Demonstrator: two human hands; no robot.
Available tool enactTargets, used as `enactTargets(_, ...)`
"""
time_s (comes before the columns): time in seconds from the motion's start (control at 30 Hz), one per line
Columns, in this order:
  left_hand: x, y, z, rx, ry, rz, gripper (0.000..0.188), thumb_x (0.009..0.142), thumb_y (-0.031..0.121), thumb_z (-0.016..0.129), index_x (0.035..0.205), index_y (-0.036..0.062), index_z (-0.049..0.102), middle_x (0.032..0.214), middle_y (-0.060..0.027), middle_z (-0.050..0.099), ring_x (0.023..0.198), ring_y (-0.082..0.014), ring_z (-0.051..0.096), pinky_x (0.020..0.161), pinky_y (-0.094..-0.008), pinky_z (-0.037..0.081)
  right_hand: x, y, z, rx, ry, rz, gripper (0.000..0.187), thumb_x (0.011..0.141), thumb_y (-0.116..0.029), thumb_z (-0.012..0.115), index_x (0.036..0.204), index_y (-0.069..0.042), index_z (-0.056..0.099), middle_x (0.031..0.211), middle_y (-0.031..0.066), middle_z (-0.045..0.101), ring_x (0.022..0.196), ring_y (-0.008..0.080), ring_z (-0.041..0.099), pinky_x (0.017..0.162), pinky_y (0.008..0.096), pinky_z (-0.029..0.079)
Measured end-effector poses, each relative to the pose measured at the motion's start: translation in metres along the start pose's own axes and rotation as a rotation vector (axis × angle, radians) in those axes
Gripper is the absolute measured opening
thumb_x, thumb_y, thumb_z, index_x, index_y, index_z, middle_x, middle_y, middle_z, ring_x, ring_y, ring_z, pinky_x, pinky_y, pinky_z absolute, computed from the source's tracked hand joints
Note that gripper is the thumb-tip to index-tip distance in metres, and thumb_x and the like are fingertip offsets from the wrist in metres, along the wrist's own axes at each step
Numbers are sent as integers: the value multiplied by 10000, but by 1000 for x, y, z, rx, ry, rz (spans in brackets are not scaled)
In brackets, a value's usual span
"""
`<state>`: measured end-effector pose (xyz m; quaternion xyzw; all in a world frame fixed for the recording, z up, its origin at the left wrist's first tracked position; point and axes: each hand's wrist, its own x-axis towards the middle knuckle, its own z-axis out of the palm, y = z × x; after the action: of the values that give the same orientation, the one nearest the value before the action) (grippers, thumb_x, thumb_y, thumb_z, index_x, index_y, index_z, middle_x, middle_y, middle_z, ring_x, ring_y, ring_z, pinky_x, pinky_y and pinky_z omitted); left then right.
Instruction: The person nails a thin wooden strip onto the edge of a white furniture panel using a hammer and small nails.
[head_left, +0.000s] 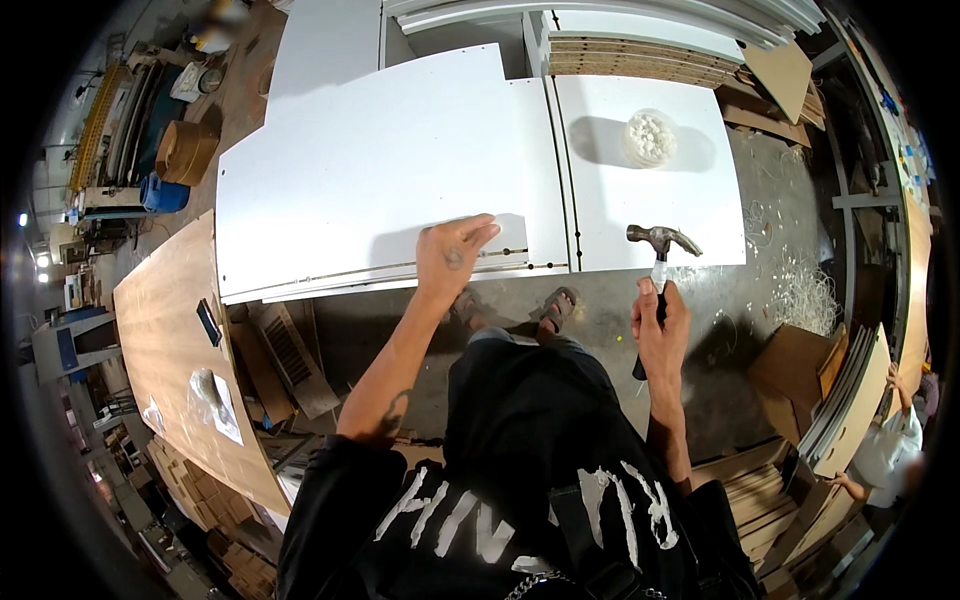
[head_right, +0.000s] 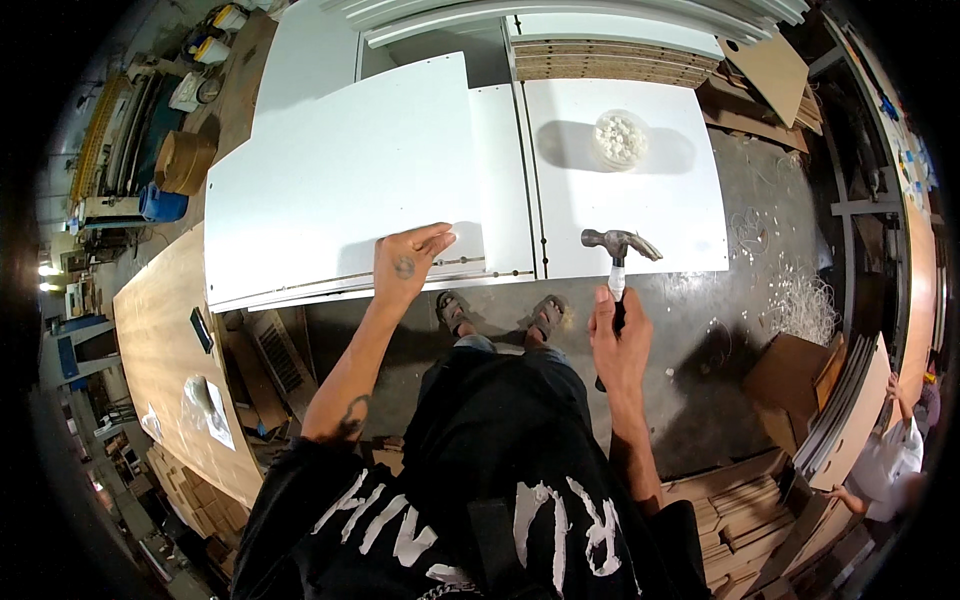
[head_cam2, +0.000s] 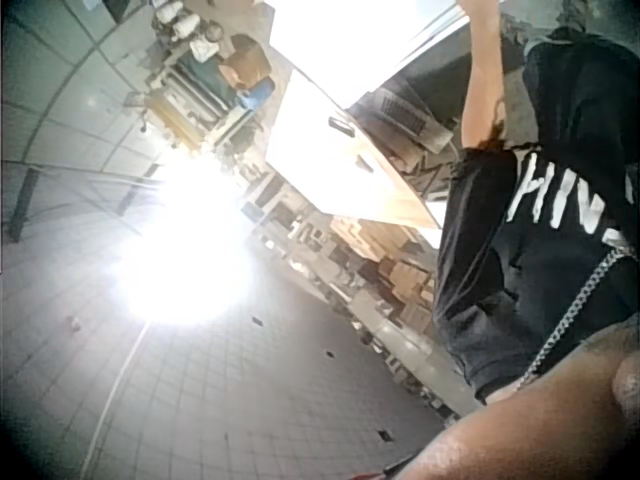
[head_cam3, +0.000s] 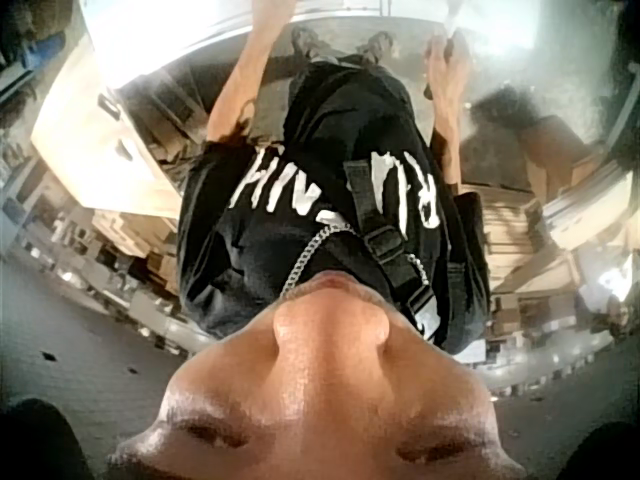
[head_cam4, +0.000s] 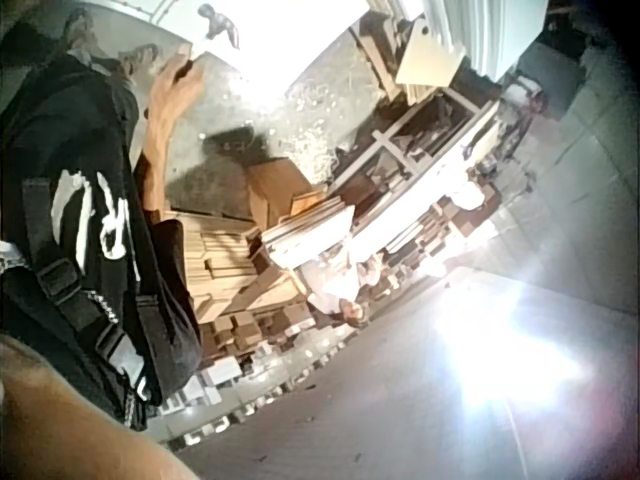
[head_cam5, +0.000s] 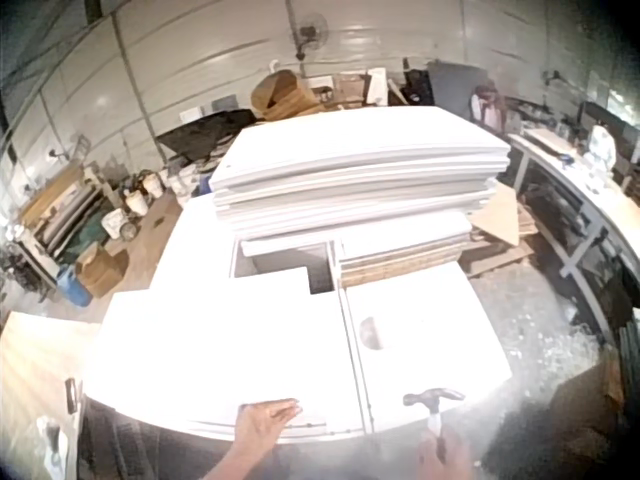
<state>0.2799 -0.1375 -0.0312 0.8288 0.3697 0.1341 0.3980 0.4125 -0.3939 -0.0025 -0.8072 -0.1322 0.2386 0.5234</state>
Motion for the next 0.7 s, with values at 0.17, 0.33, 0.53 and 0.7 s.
enactTargets(0.17, -6, 5, 4, 92, 68, 159, 185, 839, 176, 733, 977, 54, 749, 700, -145, 672, 547, -88, 553, 532, -261, 441, -2, 0, -1, 12, 7, 9, 351, 993, -324, 546, 806, -28, 520, 565, 0, 502, 473, 63, 456, 425, 244, 337)
enactTargets(0.33, -14, 5, 9, 22, 87, 92, 207, 813, 180, 753, 983, 63, 743, 498, -45, 455, 479, -84, 357, 474, -258, 342, -3, 2, -1, 8, 11, 14, 345, 990, -318, 552, 810, -25, 524, 564, 0, 502, 474, 62, 458, 424, 244, 338)
enactTargets(0.53, -17, 5, 3, -47, 42, -14, 333, 783, 230, 788, 1069, 72, 722, 498, 13, 269, 475, -71, 269, 459, -262, 307, -6, 3, -2, 10, 22, 11, 345, 991, -320, 549, 818, -23, 530, 571, 1, 503, 475, 62, 454, 425, 244, 339)
enactTargets(0.7, -17, 5, 2, 137, 110, 113, 298, 831, 232, 749, 1075, 65, 716, 514, -51, 461, 445, -130, 367, 466, -278, 359, -7, 4, -3, 29, 12, 11, 342, 993, -325, 544, 837, -20, 540, 579, 2, 506, 476, 62, 451, 426, 243, 338)
